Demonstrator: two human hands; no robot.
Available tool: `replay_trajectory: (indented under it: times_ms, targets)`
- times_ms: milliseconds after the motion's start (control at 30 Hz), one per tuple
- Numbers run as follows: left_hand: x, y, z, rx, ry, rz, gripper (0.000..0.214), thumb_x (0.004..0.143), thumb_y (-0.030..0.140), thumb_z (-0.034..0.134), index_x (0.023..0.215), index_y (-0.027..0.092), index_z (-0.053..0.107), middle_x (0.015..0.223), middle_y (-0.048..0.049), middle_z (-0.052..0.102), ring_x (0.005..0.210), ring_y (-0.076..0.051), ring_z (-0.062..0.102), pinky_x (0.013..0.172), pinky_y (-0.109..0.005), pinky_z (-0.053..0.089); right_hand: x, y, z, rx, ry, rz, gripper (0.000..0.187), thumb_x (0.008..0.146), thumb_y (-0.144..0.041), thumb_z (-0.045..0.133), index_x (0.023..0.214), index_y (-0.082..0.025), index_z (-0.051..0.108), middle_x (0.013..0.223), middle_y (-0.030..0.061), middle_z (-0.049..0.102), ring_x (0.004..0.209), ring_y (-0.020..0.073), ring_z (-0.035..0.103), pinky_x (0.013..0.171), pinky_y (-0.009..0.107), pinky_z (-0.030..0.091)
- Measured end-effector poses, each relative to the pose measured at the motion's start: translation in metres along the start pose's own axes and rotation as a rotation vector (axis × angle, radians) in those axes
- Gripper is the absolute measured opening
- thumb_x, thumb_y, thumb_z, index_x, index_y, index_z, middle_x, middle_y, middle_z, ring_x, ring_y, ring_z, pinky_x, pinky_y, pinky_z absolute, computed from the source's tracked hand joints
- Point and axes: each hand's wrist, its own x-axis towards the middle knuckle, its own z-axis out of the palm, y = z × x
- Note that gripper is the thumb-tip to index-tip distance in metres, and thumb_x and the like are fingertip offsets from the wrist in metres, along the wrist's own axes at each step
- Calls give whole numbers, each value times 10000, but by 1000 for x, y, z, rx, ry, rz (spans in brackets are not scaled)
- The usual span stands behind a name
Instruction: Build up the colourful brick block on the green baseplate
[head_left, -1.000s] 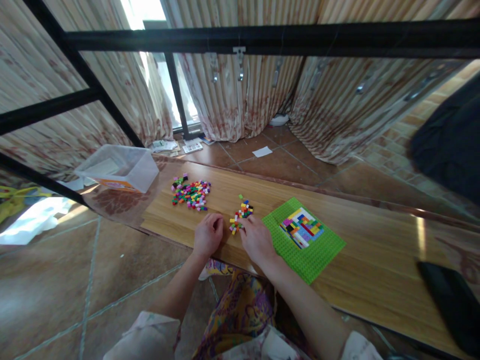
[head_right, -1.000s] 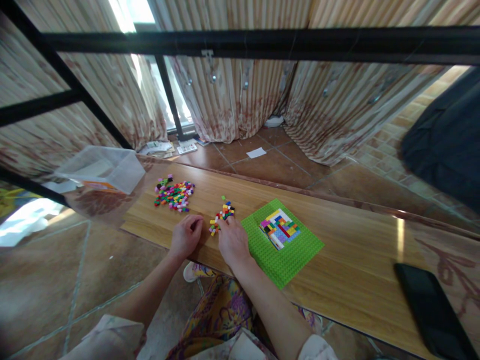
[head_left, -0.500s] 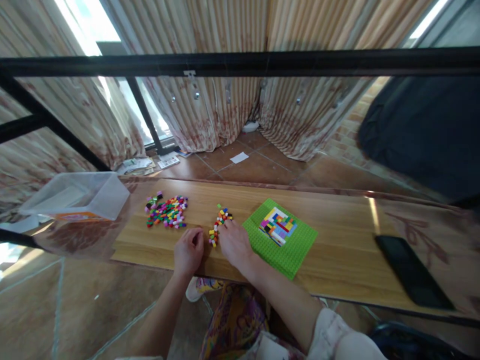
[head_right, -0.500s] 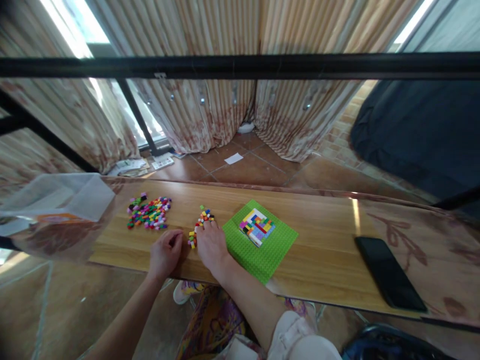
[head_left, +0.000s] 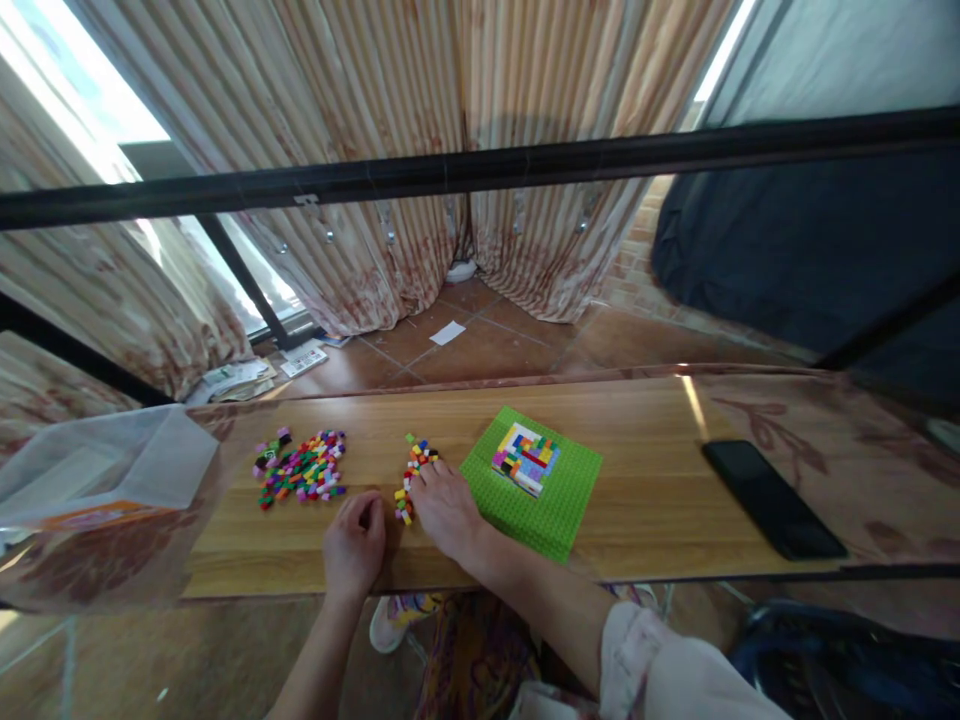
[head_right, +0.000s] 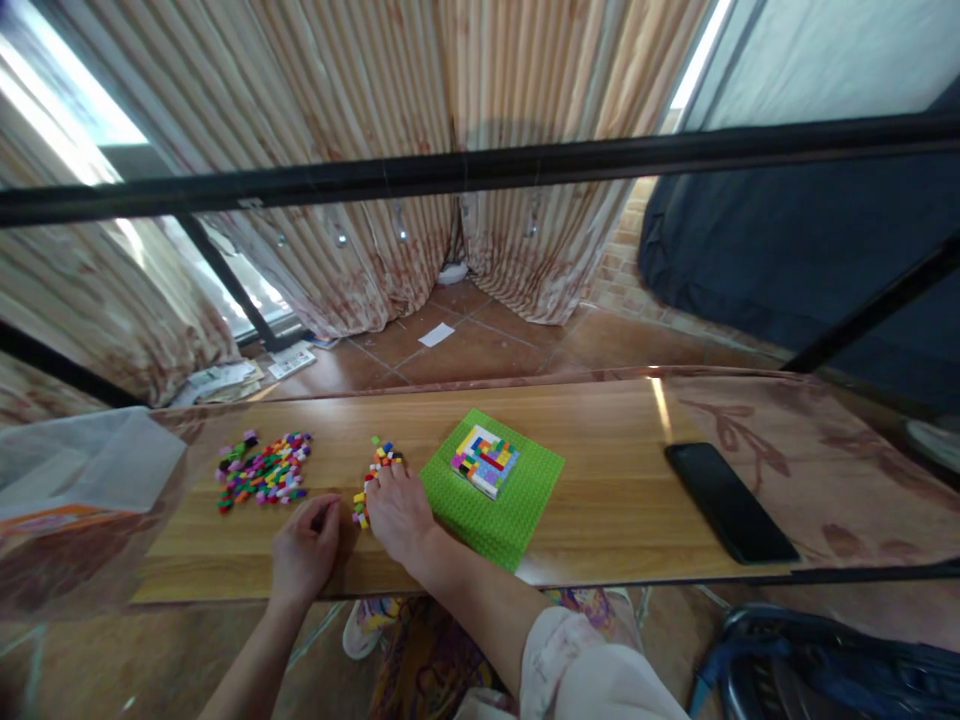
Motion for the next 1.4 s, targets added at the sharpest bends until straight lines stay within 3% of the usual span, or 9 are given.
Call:
replay_trajectory:
  times_ms: [167,300,500,667,833,933,1100,1400]
  targets:
    - [1,-2,0,3,5,17,242,869,350,460,845,200,648,838,-62,706,759,-202,661,710,-311,515,1,3,-1,44,48,-34,188,930,-171,458,931,-153,645,952,98,654,979,227,540,831,353,449]
    - [2,-3,0,8,2,23,248,868,364,456,841,205,645,831,-57,706,757,-201,664,710,-309,517,-11,3,-17,268,138,-33,212,958,-209,440,905,-179,643,917,63,680,915,172,587,842,289,440]
    - [1,-4,0,15,9,11,242,861,372,465,845,215,649,836,-56,710,757,-206,662,694,-309,513,-56,15,-49,931,330,281,197,918,-243,476,873,-188,659,733,0,659,631,105,579,586,204,431]
    - [2,-6,1,46,7,4,234,850,358,473,839,216,659,840,-54,713,751,-204,662,680,-301,509,-95,55,-57,1350,469,567,196,800,-371,608,810,-189,680,595,-25,615,511,103,548,515,219,448]
    - [1,-7,2,56,7,-2,243,852,360,468,849,210,659,870,-65,717,803,-217,670,714,-312,512,-124,109,-61,1433,565,820,313,643,-428,749,815,-169,722,641,17,681,524,112,579,513,236,486]
    - [1,-7,1,53,3,7,250,855,363,465,849,203,657,871,-69,716,805,-215,670,725,-312,513,-133,129,-63,1510,594,896,344,598,-424,797,812,-166,720,679,26,695,582,114,608,554,230,511]
    - [1,-8,2,77,9,9,259,857,363,465,853,196,662,869,-71,717,793,-211,668,722,-307,512,-132,137,-62,1559,554,877,379,583,-439,821,826,-167,719,699,20,685,616,111,606,593,237,524]
    - [2,-7,3,66,22,45,281,865,368,465,850,177,670,852,-78,714,779,-203,665,713,-291,511,-113,148,-58,1331,520,819,422,541,-516,813,758,-167,714,583,-14,620,512,91,504,497,221,428]
